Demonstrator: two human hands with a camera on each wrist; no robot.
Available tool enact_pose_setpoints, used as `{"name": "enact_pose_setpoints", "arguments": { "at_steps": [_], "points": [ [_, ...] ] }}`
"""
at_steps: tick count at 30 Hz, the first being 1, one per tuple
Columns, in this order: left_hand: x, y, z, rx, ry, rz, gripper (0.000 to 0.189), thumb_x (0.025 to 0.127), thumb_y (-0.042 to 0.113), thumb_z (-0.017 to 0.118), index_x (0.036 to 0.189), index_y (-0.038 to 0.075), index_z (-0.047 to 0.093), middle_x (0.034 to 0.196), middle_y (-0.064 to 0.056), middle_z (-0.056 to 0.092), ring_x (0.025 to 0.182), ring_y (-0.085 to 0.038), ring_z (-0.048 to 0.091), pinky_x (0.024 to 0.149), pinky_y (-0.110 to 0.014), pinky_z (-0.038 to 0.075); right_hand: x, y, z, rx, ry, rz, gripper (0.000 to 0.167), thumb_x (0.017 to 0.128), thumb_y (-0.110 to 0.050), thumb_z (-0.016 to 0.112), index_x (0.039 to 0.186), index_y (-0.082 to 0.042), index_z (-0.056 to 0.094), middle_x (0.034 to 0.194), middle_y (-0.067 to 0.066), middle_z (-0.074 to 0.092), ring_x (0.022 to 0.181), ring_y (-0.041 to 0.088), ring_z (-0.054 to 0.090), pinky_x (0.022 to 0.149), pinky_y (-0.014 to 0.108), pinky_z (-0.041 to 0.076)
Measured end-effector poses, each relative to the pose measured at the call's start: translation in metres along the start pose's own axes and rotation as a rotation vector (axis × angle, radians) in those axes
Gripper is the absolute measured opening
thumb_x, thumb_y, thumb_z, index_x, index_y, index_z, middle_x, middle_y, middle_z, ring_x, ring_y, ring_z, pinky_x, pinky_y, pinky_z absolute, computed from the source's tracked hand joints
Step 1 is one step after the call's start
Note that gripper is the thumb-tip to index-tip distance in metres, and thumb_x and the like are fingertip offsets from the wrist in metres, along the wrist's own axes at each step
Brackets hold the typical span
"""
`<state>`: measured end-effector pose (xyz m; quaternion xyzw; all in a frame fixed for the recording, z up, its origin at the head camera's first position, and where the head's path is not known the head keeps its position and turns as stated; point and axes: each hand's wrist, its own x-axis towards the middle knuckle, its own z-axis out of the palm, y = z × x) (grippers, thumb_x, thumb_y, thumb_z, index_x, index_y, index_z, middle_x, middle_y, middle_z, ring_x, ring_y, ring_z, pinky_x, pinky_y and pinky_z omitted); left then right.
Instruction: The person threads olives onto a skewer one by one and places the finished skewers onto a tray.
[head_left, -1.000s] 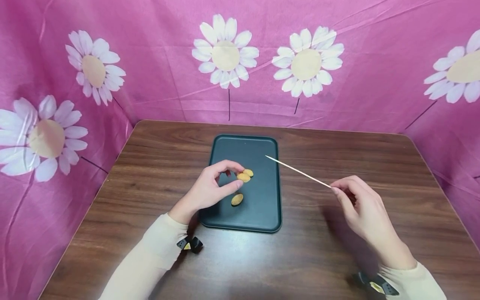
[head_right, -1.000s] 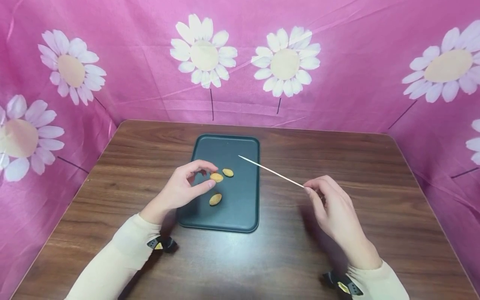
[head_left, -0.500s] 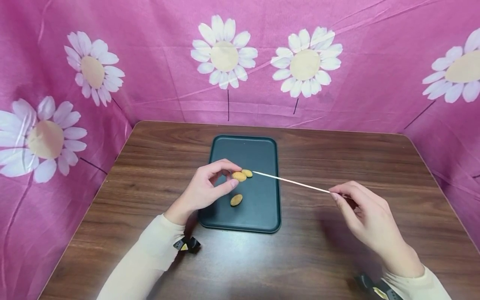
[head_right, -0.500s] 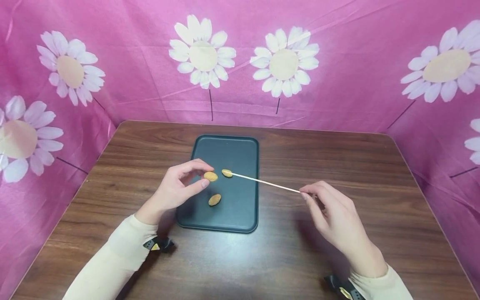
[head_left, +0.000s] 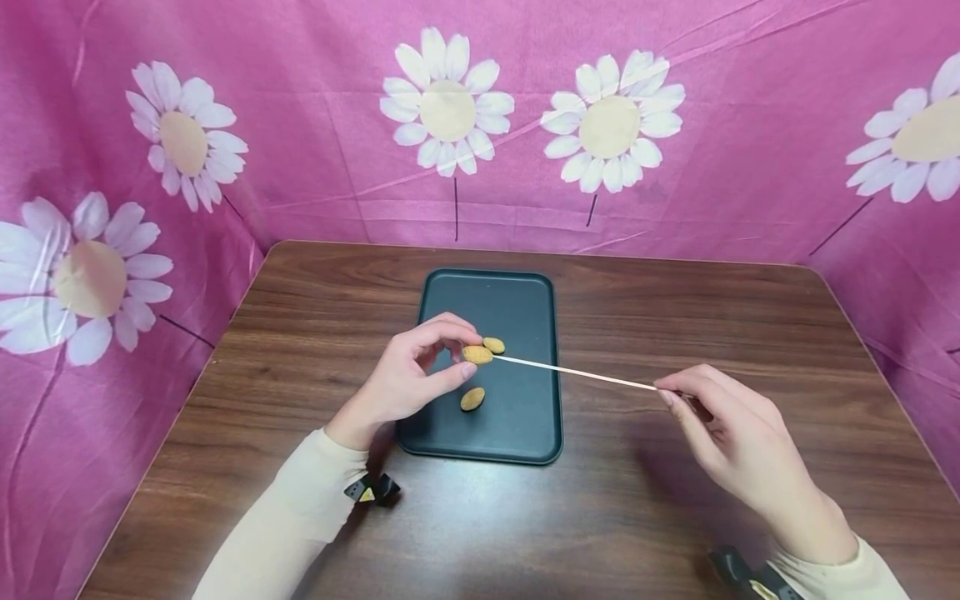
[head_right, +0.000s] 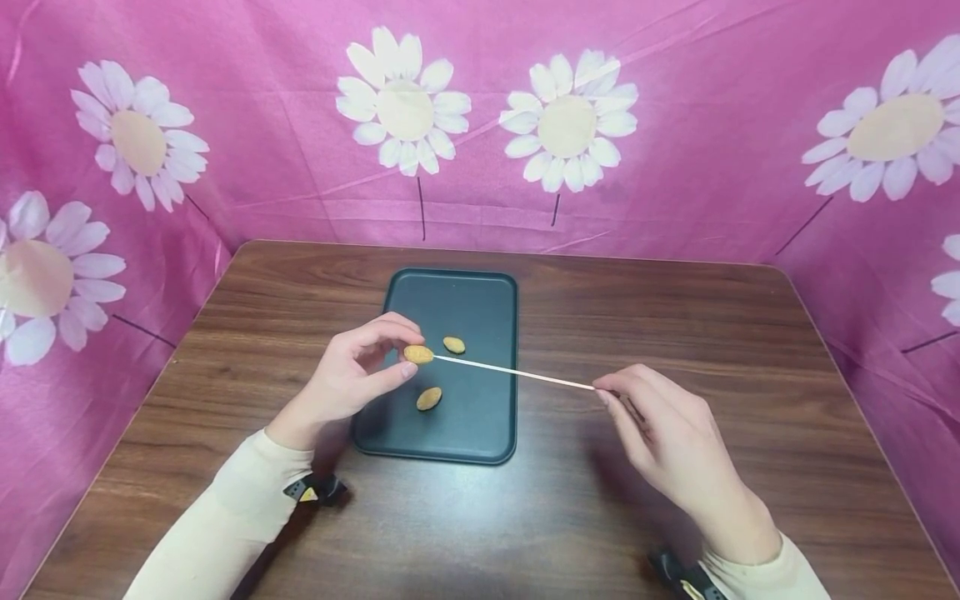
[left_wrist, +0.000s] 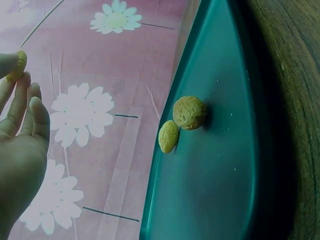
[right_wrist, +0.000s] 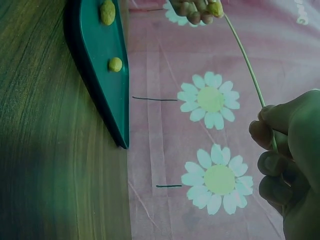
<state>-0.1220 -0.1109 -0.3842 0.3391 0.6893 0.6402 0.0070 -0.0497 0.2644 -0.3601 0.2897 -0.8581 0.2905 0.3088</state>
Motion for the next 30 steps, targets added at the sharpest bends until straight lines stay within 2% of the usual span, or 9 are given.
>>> {"name": "enact_pose_setpoints", "arguments": {
  "at_steps": [12, 23, 30],
  "points": [
    [0.000, -0.001, 0.001, 0.029, -0.008, 0.001, 0.030, 0.092, -0.013, 0.074, 0.121, -0.007, 0.071, 0.116, -0.021, 0.068, 0.098, -0.018, 0.060, 0.086, -0.028, 0.053, 0.005, -0.004, -0.001, -0.023, 0.004, -0.056, 0.048, 0.115, -0.038, 0.052, 0.094, -0.002, 0.077, 0.081, -0.002, 0.068, 0.070, -0.006, 0.048, 0.059, 0.015, 0.043],
    [-0.001, -0.005, -0.001, 0.027, 0.008, 0.033, 0.029, 0.089, -0.015, 0.076, 0.117, -0.005, 0.074, 0.112, -0.019, 0.070, 0.097, -0.017, 0.061, 0.083, -0.026, 0.053, 0.014, -0.013, 0.000, -0.095, 0.084, -0.169, 0.048, 0.116, -0.032, 0.052, 0.090, 0.001, 0.076, 0.080, 0.005, 0.073, 0.068, 0.015, 0.062, 0.062, 0.028, 0.047],
    [-0.004, -0.008, -0.003, 0.036, 0.014, 0.044, 0.030, 0.088, -0.015, 0.077, 0.115, -0.004, 0.076, 0.110, -0.016, 0.070, 0.095, -0.019, 0.061, 0.080, -0.027, 0.053, 0.018, -0.017, 0.003, -0.105, 0.110, -0.217, 0.046, 0.115, -0.027, 0.052, 0.089, 0.001, 0.076, 0.079, 0.006, 0.072, 0.067, 0.020, 0.063, 0.060, 0.033, 0.048]
  ]
}}
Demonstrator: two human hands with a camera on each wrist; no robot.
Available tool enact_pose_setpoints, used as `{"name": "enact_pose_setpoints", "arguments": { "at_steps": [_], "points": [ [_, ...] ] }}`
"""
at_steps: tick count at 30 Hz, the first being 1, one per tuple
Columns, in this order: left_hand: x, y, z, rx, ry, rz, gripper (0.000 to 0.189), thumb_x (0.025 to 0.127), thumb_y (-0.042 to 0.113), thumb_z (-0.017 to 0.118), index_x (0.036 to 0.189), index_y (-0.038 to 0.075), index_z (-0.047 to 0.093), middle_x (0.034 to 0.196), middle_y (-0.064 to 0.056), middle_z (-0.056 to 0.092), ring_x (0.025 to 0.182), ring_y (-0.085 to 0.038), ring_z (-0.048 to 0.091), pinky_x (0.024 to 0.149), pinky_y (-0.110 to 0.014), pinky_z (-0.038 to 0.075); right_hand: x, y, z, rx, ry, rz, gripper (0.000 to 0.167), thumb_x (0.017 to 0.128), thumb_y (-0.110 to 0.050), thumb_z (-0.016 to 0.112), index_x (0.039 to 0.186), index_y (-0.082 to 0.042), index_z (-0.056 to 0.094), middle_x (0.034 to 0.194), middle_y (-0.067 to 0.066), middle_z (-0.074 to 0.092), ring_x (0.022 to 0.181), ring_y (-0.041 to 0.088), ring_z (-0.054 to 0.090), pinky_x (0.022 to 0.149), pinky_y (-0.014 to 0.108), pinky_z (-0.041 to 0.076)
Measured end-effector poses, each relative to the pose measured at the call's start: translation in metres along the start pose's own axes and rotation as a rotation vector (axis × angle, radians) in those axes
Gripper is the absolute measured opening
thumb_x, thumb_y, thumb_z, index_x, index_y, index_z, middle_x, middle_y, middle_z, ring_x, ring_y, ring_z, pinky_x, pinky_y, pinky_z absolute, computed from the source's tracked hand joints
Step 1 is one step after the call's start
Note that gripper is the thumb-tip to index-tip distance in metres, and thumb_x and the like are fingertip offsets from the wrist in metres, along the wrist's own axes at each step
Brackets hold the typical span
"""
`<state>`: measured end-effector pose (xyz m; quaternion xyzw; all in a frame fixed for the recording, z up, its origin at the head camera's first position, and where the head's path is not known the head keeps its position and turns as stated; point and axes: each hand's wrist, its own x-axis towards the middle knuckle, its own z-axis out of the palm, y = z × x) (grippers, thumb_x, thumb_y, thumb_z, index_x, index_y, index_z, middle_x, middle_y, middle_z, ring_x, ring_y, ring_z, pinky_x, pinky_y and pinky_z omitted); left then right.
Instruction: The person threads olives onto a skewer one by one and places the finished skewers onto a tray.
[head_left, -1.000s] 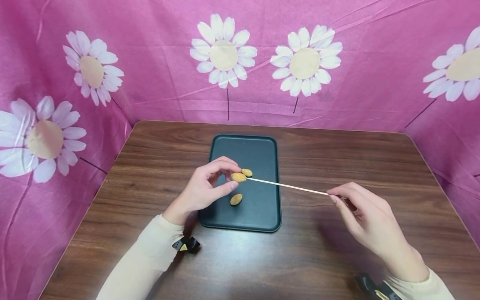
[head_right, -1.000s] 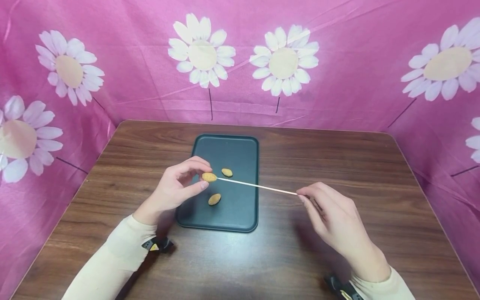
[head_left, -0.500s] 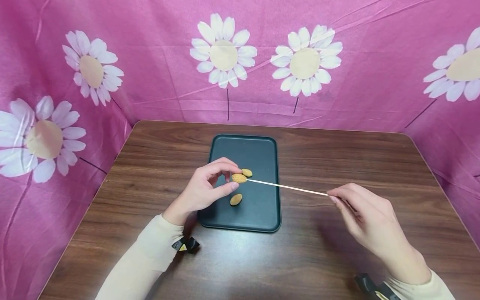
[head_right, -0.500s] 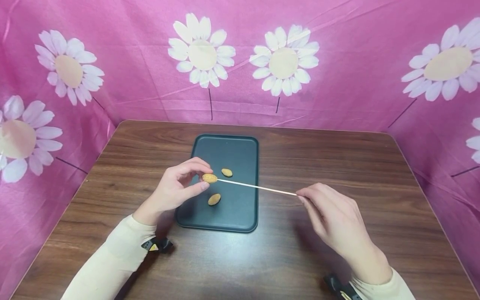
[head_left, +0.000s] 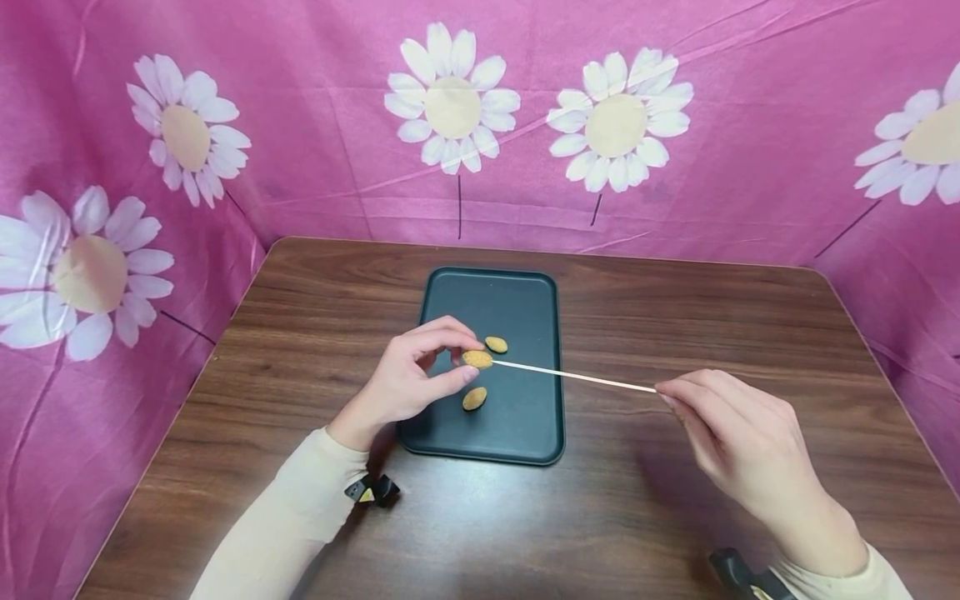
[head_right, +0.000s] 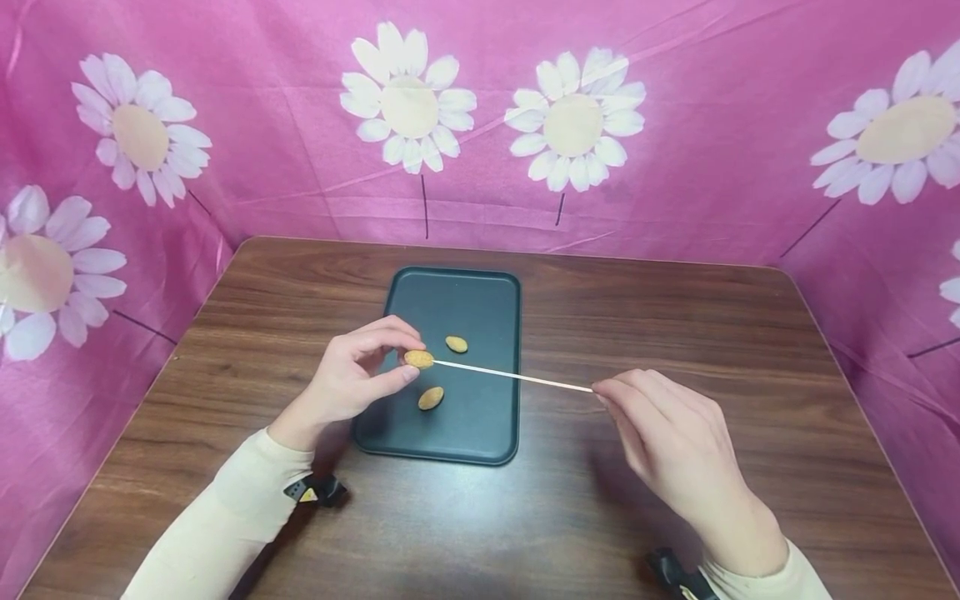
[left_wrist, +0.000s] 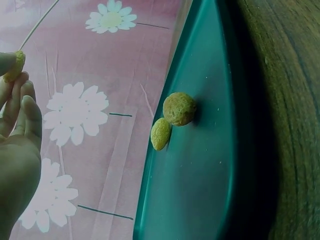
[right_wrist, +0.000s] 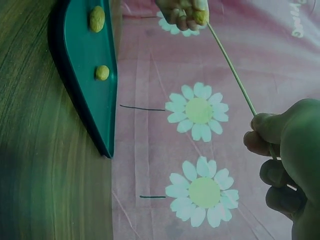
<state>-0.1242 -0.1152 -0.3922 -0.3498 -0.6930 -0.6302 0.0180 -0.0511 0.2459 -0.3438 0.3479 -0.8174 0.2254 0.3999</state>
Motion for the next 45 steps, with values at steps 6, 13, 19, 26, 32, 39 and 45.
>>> {"name": "enact_pose_setpoints", "arguments": {
  "at_steps": [6, 13, 19, 26, 32, 39, 45],
  "points": [
    [-0.0001, -0.0017, -0.0003, -0.017, 0.004, 0.031, 0.029, 0.087, -0.016, 0.078, 0.113, -0.004, 0.076, 0.107, -0.016, 0.070, 0.094, -0.018, 0.061, 0.079, -0.027, 0.054, 0.0030, -0.0016, 0.0006, 0.002, 0.005, -0.023, 0.045, 0.115, -0.026, 0.052, 0.089, 0.001, 0.076, 0.078, 0.005, 0.071, 0.065, 0.019, 0.062, 0.056, 0.033, 0.047],
    [-0.0004, -0.0025, -0.0028, -0.083, 0.025, 0.021, 0.025, 0.091, -0.008, 0.080, 0.115, -0.009, 0.073, 0.111, -0.002, 0.072, 0.092, -0.016, 0.063, 0.085, -0.025, 0.056, 0.0041, -0.0018, 0.0007, 0.034, 0.023, 0.008, 0.047, 0.115, -0.029, 0.053, 0.087, 0.002, 0.075, 0.076, 0.006, 0.072, 0.064, 0.017, 0.061, 0.059, 0.029, 0.047],
    [-0.0034, -0.0039, -0.0022, -0.137, 0.037, -0.079, 0.030, 0.096, 0.003, 0.080, 0.118, -0.015, 0.070, 0.109, 0.011, 0.075, 0.095, -0.008, 0.068, 0.088, -0.022, 0.059, 0.0048, -0.0026, 0.0013, 0.047, 0.039, 0.018, 0.048, 0.115, -0.029, 0.053, 0.086, 0.002, 0.075, 0.075, 0.006, 0.072, 0.064, 0.017, 0.062, 0.060, 0.028, 0.047],
    [-0.0018, -0.0036, 0.0001, -0.159, 0.073, -0.069, 0.022, 0.090, -0.012, 0.075, 0.112, -0.016, 0.070, 0.104, 0.008, 0.075, 0.092, -0.010, 0.066, 0.086, -0.021, 0.058, 0.0053, -0.0033, 0.0019, 0.043, 0.034, 0.007, 0.047, 0.115, -0.028, 0.053, 0.087, 0.001, 0.075, 0.075, 0.006, 0.072, 0.064, 0.017, 0.061, 0.058, 0.029, 0.047],
    [-0.0012, -0.0050, 0.0044, -0.196, 0.105, -0.013, 0.021, 0.089, -0.015, 0.075, 0.109, -0.017, 0.070, 0.105, 0.006, 0.075, 0.093, -0.011, 0.067, 0.085, -0.021, 0.059, 0.0054, -0.0039, 0.0020, 0.044, 0.038, -0.006, 0.046, 0.115, -0.027, 0.053, 0.087, 0.001, 0.075, 0.074, 0.006, 0.071, 0.062, 0.018, 0.061, 0.056, 0.031, 0.047],
    [-0.0025, -0.0080, 0.0057, -0.213, 0.112, 0.032, 0.021, 0.088, -0.013, 0.077, 0.107, -0.017, 0.070, 0.105, 0.005, 0.075, 0.093, -0.013, 0.067, 0.085, -0.021, 0.059, 0.0061, -0.0046, 0.0031, 0.028, 0.028, -0.013, 0.045, 0.115, -0.027, 0.053, 0.087, 0.001, 0.075, 0.075, 0.005, 0.071, 0.062, 0.018, 0.060, 0.053, 0.032, 0.046],
    [-0.0025, -0.0082, 0.0068, -0.212, 0.109, 0.047, 0.021, 0.087, -0.015, 0.077, 0.106, -0.018, 0.069, 0.104, 0.005, 0.074, 0.092, -0.013, 0.065, 0.083, -0.020, 0.057, 0.0071, -0.0049, 0.0045, 0.026, 0.034, -0.012, 0.046, 0.115, -0.027, 0.053, 0.087, 0.001, 0.075, 0.074, 0.006, 0.071, 0.061, 0.019, 0.061, 0.054, 0.034, 0.047]
  ]
}}
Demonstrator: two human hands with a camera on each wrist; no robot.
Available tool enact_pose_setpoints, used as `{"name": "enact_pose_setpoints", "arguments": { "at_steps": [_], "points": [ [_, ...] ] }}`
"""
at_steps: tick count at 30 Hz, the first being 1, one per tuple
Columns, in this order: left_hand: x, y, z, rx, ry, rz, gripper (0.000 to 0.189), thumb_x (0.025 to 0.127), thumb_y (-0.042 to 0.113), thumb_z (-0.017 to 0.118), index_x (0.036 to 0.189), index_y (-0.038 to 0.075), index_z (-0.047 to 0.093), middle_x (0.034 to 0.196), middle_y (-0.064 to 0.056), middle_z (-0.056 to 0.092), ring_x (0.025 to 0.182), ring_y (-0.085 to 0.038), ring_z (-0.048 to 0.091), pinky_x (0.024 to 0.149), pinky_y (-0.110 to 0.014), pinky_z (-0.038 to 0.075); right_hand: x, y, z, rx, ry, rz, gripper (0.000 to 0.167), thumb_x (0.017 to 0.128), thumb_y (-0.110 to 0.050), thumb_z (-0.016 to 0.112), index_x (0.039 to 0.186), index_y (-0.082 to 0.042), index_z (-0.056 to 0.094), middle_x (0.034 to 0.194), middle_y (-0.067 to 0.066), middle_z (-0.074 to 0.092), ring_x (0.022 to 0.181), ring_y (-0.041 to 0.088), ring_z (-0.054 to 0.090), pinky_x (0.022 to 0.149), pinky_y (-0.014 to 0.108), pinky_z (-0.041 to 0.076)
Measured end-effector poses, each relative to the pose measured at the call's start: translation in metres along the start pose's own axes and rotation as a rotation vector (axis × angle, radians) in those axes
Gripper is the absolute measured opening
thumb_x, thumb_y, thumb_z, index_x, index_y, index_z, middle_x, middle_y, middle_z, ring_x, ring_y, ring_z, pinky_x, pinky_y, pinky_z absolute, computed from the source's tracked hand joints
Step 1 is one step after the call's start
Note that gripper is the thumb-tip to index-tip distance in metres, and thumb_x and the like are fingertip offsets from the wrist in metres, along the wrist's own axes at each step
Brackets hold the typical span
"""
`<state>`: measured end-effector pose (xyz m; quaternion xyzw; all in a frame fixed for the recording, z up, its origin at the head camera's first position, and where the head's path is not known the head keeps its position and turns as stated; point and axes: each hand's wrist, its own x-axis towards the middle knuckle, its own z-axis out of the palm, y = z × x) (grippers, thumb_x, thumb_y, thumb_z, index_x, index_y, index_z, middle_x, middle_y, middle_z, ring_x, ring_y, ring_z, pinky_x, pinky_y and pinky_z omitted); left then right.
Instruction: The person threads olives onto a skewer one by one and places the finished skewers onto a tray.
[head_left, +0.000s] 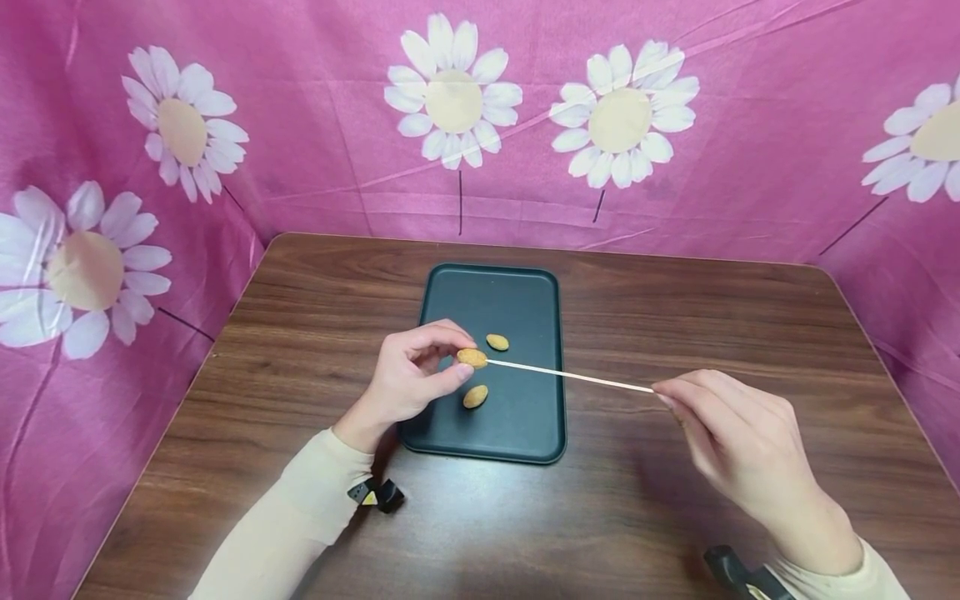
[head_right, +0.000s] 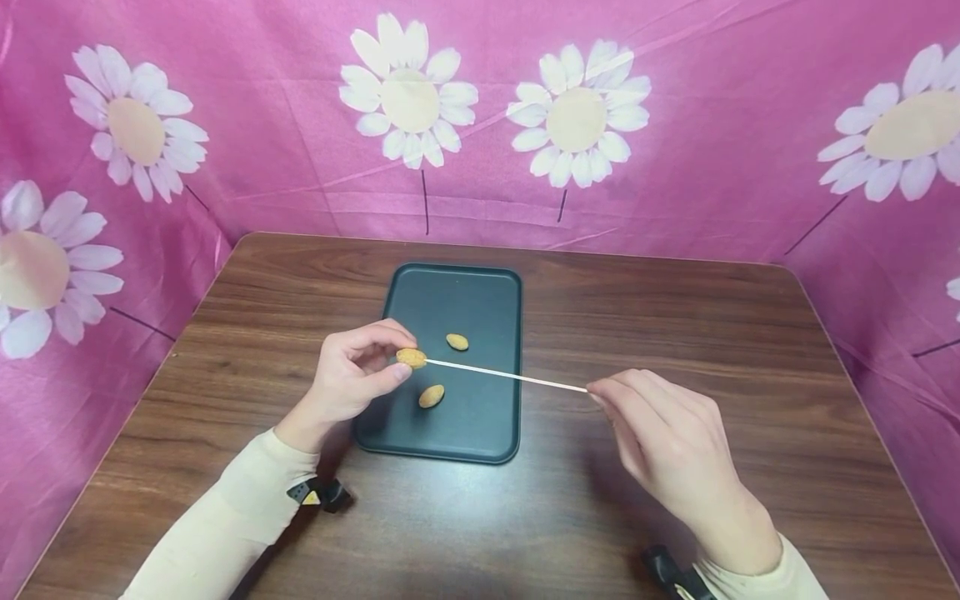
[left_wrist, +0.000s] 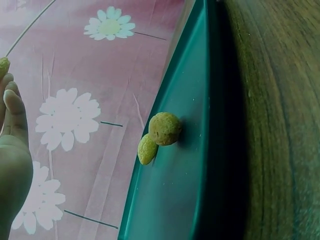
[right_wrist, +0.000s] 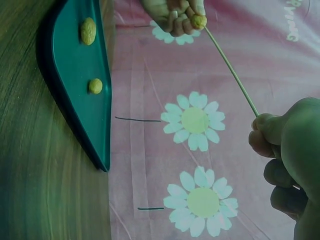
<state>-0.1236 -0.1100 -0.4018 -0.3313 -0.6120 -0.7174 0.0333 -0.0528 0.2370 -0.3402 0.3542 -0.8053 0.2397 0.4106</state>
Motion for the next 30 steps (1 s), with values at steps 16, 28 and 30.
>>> {"name": "enact_pose_setpoints", "arguments": {
  "at_steps": [16, 28, 30],
  "points": [
    [0.0010, -0.0015, 0.0021, -0.068, 0.002, 0.051, 0.026, 0.092, -0.004, 0.080, 0.104, -0.022, 0.065, 0.106, 0.004, 0.075, 0.094, -0.012, 0.066, 0.085, -0.022, 0.059, -0.0017, 0.0005, 0.0040, 0.022, 0.006, 0.006, 0.045, 0.115, -0.026, 0.053, 0.087, 0.002, 0.074, 0.074, 0.006, 0.071, 0.061, 0.018, 0.060, 0.052, 0.034, 0.046],
    [0.0005, -0.0025, 0.0037, -0.090, 0.016, 0.075, 0.027, 0.092, -0.003, 0.080, 0.103, -0.023, 0.064, 0.105, 0.004, 0.076, 0.094, -0.011, 0.067, 0.085, -0.022, 0.059, -0.0005, -0.0007, 0.0064, 0.045, 0.039, -0.007, 0.042, 0.114, -0.021, 0.053, 0.087, 0.002, 0.075, 0.073, 0.008, 0.071, 0.062, 0.020, 0.061, 0.055, 0.033, 0.048],
    [0.0008, -0.0023, 0.0038, -0.094, 0.020, 0.086, 0.027, 0.093, -0.002, 0.080, 0.103, -0.022, 0.065, 0.105, 0.004, 0.076, 0.093, -0.011, 0.067, 0.085, -0.022, 0.059, -0.0006, -0.0004, 0.0065, 0.044, 0.030, -0.008, 0.041, 0.114, -0.020, 0.052, 0.087, 0.002, 0.075, 0.074, 0.008, 0.071, 0.061, 0.020, 0.061, 0.054, 0.034, 0.047]
  ]
}}
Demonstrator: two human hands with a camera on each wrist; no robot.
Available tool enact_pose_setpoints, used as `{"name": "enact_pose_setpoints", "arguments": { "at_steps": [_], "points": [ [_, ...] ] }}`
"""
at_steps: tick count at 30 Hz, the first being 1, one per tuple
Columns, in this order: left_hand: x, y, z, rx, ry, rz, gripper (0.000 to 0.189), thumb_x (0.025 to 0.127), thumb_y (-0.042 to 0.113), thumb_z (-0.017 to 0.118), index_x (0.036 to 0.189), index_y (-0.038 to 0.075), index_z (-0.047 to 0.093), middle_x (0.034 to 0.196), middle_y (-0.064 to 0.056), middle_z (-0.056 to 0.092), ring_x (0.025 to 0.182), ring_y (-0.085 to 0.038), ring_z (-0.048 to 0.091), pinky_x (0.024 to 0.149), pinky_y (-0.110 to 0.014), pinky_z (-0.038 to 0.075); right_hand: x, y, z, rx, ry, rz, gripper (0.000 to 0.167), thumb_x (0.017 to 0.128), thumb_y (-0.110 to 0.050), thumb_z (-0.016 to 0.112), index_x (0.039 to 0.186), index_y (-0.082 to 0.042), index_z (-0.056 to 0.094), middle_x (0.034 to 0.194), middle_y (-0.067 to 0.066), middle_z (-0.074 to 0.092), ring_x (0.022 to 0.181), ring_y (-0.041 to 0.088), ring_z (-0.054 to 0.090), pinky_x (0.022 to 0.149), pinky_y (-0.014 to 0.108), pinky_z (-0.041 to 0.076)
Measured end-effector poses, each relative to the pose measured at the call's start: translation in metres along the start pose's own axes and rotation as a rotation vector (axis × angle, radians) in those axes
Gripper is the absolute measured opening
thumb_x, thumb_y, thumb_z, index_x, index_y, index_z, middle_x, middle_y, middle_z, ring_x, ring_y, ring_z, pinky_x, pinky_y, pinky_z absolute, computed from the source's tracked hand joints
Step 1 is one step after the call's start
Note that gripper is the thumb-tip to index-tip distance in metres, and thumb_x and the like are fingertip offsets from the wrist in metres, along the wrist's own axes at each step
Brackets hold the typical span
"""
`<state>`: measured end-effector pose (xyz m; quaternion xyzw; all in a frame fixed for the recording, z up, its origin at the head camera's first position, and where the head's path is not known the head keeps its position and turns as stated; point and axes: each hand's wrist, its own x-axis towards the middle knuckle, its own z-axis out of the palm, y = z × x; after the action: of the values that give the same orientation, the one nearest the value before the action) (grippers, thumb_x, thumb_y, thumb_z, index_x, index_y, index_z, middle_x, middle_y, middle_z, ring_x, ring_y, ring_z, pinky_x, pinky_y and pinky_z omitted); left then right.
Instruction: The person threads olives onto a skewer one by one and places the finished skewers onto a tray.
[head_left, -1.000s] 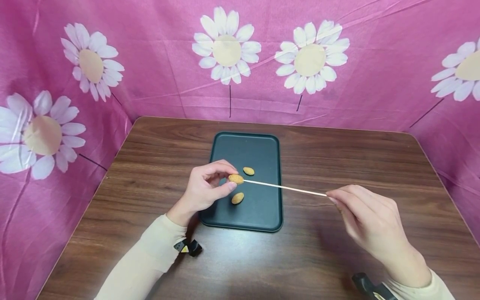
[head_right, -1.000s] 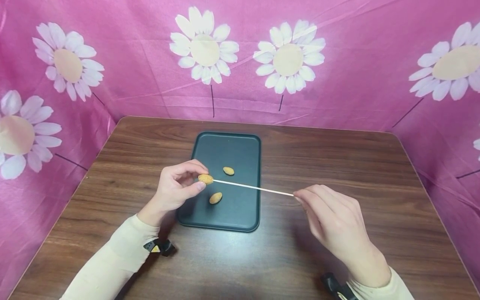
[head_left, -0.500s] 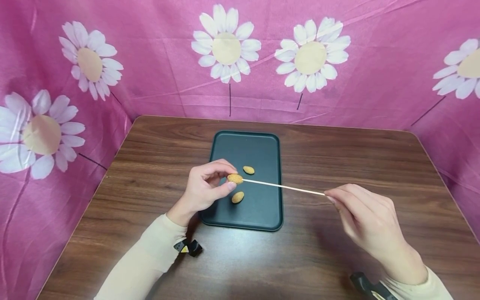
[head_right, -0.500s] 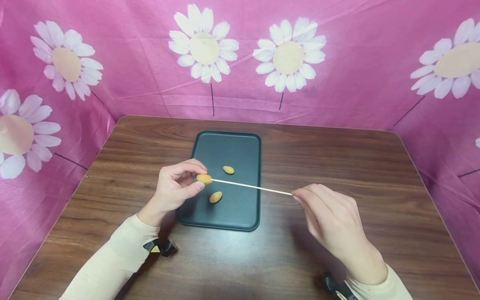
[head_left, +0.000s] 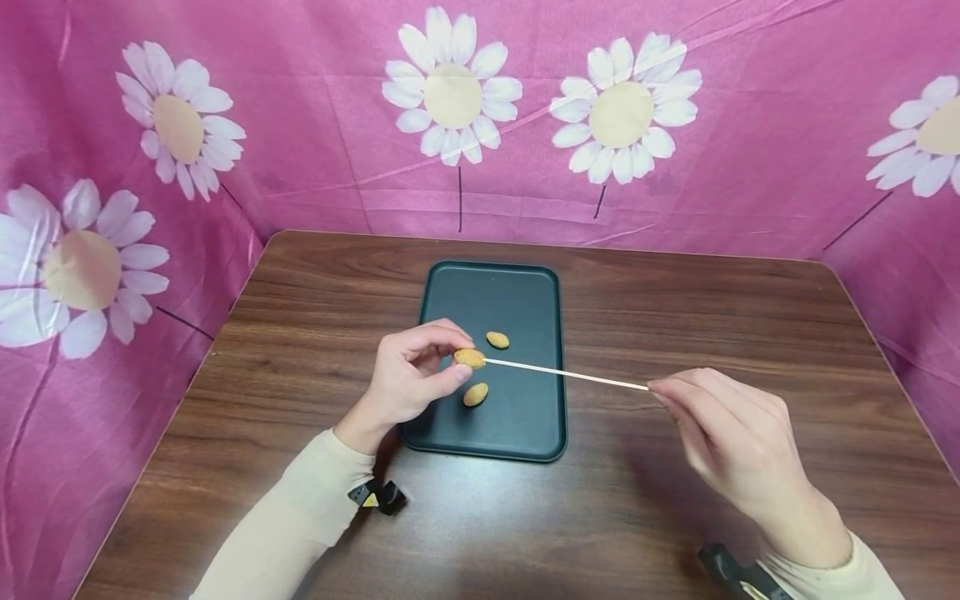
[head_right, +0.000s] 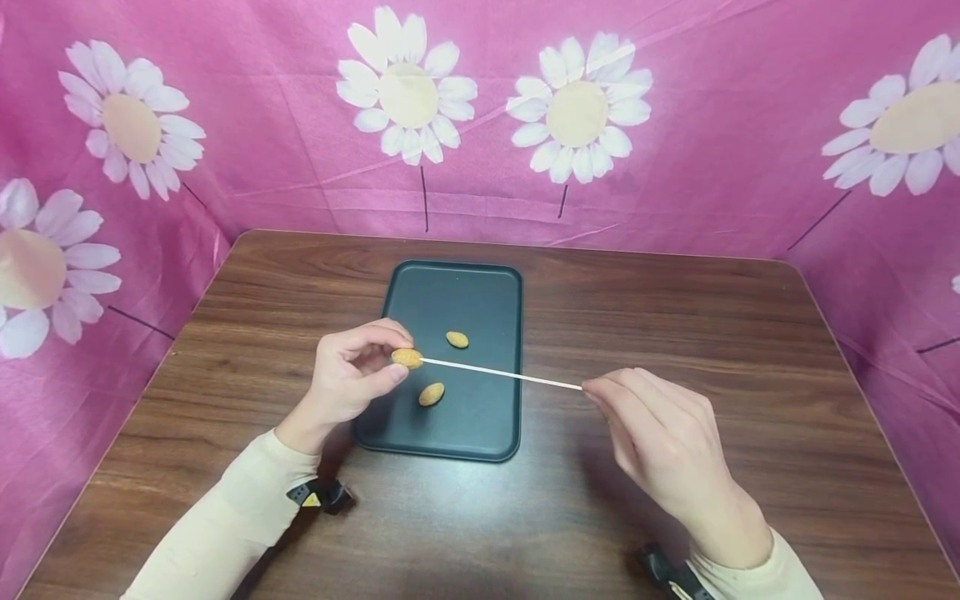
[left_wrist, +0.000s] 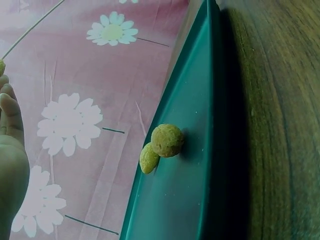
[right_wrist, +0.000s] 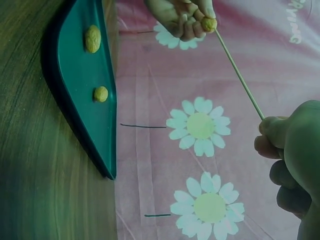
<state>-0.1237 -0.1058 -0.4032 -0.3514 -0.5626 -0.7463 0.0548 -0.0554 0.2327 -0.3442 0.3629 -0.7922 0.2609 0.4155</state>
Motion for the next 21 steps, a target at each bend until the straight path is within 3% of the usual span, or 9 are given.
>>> {"name": "enact_pose_setpoints", "arguments": {
  "at_steps": [6, 11, 21],
  "points": [
    [0.0013, 0.0018, -0.0009, 0.009, 0.001, 0.035, 0.034, 0.094, 0.008, 0.083, 0.102, -0.021, 0.066, 0.106, 0.004, 0.077, 0.093, -0.011, 0.067, 0.084, -0.021, 0.059, 0.0002, 0.0014, 0.0016, -0.013, -0.052, -0.003, 0.040, 0.115, -0.021, 0.051, 0.091, 0.002, 0.075, 0.076, 0.006, 0.071, 0.060, 0.016, 0.058, 0.050, 0.033, 0.045],
    [-0.0001, 0.0017, -0.0032, 0.040, -0.001, 0.039, 0.041, 0.096, 0.017, 0.084, 0.101, -0.020, 0.067, 0.105, 0.005, 0.077, 0.092, -0.011, 0.066, 0.082, -0.019, 0.057, 0.0004, 0.0007, 0.0049, -0.013, -0.036, -0.009, 0.040, 0.114, -0.020, 0.051, 0.090, 0.002, 0.074, 0.075, 0.006, 0.071, 0.061, 0.018, 0.059, 0.051, 0.035, 0.046],
    [-0.0010, 0.0011, -0.0029, 0.010, 0.011, 0.041, 0.036, 0.095, 0.011, 0.083, 0.101, -0.020, 0.066, 0.105, 0.006, 0.077, 0.092, -0.011, 0.066, 0.083, -0.021, 0.058, 0.0042, -0.0013, 0.0079, 0.027, 0.004, -0.024, 0.039, 0.114, -0.018, 0.052, 0.088, 0.002, 0.074, 0.075, 0.008, 0.071, 0.062, 0.020, 0.060, 0.058, 0.033, 0.047]
  ]
}}
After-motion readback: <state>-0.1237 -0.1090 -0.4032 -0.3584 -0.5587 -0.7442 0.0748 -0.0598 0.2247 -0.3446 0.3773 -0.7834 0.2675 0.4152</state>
